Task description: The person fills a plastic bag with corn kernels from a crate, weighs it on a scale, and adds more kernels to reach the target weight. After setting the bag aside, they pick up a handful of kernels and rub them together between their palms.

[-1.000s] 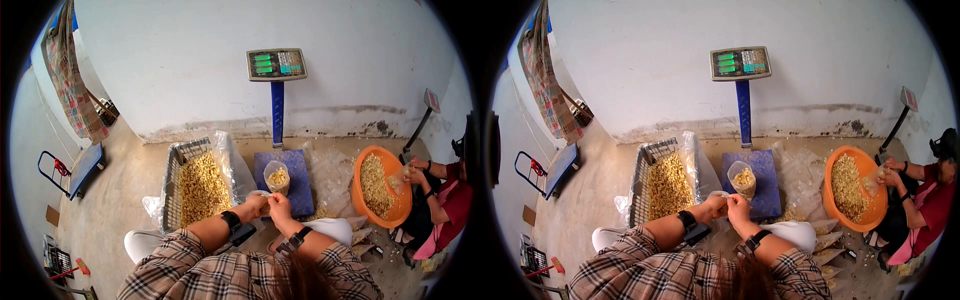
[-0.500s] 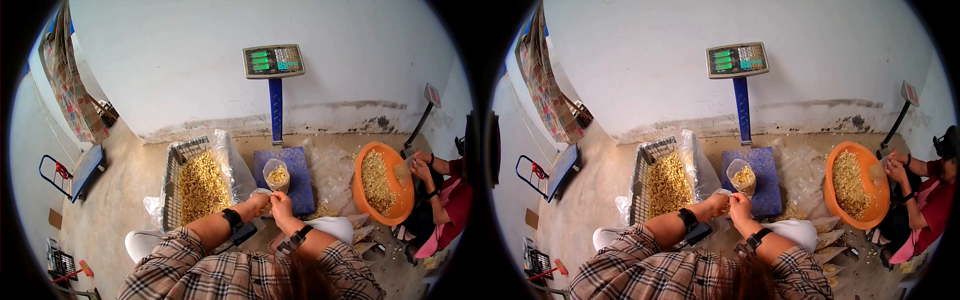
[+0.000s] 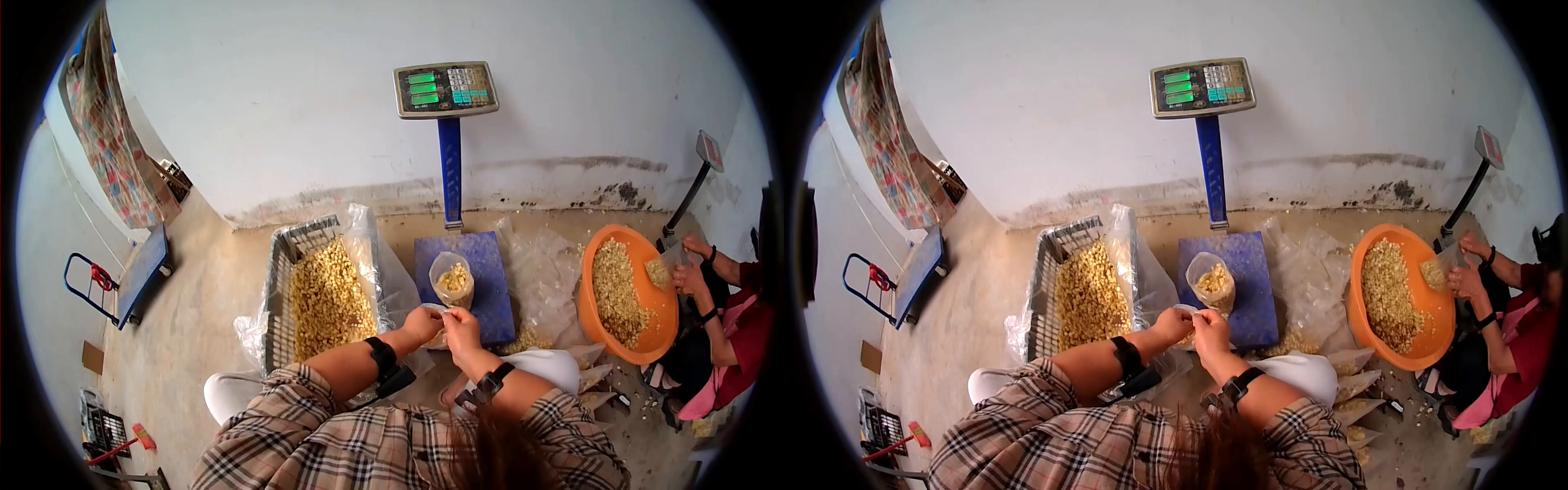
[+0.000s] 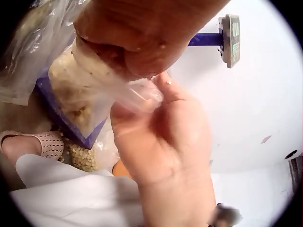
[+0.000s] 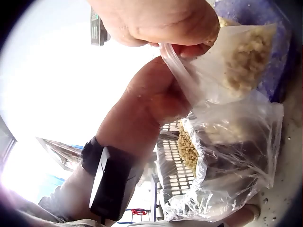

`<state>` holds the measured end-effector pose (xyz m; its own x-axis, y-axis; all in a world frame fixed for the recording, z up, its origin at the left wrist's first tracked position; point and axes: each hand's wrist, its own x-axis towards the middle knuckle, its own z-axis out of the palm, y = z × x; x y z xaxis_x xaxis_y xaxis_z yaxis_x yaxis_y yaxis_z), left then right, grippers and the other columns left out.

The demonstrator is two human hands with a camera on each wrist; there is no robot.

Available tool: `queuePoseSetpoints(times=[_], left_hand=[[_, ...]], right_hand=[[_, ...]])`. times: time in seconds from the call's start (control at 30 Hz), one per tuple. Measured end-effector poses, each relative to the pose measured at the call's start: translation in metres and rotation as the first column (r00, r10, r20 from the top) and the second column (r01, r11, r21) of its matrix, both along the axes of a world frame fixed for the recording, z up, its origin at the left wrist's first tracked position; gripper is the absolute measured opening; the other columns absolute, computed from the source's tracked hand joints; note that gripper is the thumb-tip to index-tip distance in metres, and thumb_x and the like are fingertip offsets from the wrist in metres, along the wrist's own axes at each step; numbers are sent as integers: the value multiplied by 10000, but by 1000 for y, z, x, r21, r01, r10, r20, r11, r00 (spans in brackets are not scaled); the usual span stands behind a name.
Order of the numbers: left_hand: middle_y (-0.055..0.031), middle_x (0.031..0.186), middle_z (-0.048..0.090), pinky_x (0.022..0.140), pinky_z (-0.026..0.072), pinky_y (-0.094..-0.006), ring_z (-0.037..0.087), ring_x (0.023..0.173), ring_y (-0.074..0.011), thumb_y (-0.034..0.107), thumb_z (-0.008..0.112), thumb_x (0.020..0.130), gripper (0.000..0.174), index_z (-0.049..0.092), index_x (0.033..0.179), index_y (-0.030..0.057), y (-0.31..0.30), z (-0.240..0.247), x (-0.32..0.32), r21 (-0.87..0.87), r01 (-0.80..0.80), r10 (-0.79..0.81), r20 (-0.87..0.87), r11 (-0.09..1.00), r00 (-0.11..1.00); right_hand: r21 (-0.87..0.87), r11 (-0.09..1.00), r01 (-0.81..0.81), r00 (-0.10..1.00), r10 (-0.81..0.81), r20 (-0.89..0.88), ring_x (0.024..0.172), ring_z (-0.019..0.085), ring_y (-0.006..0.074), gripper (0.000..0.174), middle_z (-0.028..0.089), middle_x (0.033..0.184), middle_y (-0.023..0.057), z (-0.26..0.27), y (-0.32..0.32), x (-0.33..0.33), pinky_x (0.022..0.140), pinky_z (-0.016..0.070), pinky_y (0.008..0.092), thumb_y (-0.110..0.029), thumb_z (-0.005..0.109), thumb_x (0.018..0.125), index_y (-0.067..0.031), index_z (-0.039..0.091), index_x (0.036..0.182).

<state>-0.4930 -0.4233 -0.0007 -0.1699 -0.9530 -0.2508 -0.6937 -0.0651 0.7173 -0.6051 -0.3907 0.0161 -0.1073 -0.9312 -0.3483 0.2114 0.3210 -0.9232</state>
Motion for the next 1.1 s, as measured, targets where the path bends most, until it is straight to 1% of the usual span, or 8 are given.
queuePoseSetpoints(times=[0.33, 0.43, 0.53, 0.63, 0.83, 0.87, 0.97, 1.1], left_hand=[[-160, 827, 628, 708, 462, -359, 603, 787, -291, 223, 596, 677, 241, 664, 855, 77, 1, 5, 5, -25, 143, -143, -8, 989, 990], [-144, 745, 626, 644, 464, -342, 606, 685, -253, 196, 603, 670, 199, 644, 789, 42, 1, -2, 3, 0, 107, -107, 16, 994, 994], [-163, 844, 627, 707, 461, -355, 603, 793, -292, 210, 587, 669, 230, 665, 844, 82, 4, 17, 4, 72, 169, -168, -7, 983, 986], [-138, 734, 612, 630, 467, -331, 587, 643, -231, 163, 624, 647, 184, 645, 787, 46, 9, 23, 10, -124, 95, -109, -111, 988, 988], [-113, 848, 551, 699, 471, -334, 569, 732, -289, 186, 688, 641, 340, 612, 963, 105, 12, 9, 35, -536, -226, 198, -109, 813, 974], [-126, 864, 588, 697, 472, -319, 585, 742, -269, 263, 700, 666, 426, 585, 1036, 85, 12, 2, 41, -496, -195, 208, -30, 846, 978], [-63, 747, 586, 573, 440, -271, 518, 606, -151, 278, 700, 705, 374, 601, 955, 19, 9, -6, 46, 72, -236, 247, -279, 969, 928], [-6, 561, 534, 449, 377, -273, 450, 482, -98, 299, 676, 731, 272, 644, 761, 31, 6, -11, 49, 138, -154, 184, -240, 978, 953]], right_hand=[[14, 1000, 10, 1000, -9, -15, 466, 438, 86, 111, 540, 658, 23, -1, 1, 1, 410, 345, 220, -129, 522, 825, -38, 581, 850], [-12, 1000, -5, 1000, 5, -8, 481, 445, 87, 117, 546, 673, 25, -2, 1, 2, 416, 353, 225, -131, 526, 823, -36, 583, 857], [19, 1000, -18, 1000, 18, -4, 498, 450, 86, 116, 543, 676, 23, 5, 2, 0, 416, 351, 230, -133, 525, 823, -34, 582, 844], [-90, 996, 4, 998, -10, -60, 497, 441, 83, 112, 516, 640, 8, -8, -2, 1, 415, 346, 231, -136, 524, 823, -38, 578, 818], [-101, 995, 8, 999, -11, -35, 472, 403, 70, 117, 453, 570, -20, -4, -4, -4, 414, 323, 227, -130, 528, 817, -41, 556, 747], [-110, 994, 7, 999, -11, -32, 472, 398, 68, 120, 451, 569, -23, -2, -4, -4, 414, 316, 225, -129, 529, 815, -42, 551, 735], [-115, 993, 3, 1000, -5, -21, 512, 407, 70, 134, 468, 589, -21, 4, -5, -5, 457, 326, 232, -131, 539, 804, -28, 550, 719], [-115, 992, 46, 996, -54, -68, 588, 424, 70, 156, 500, 616, -17, 3, -8, -9, 533, 370, 248, -147, 572, 771, -6, 566, 704]])
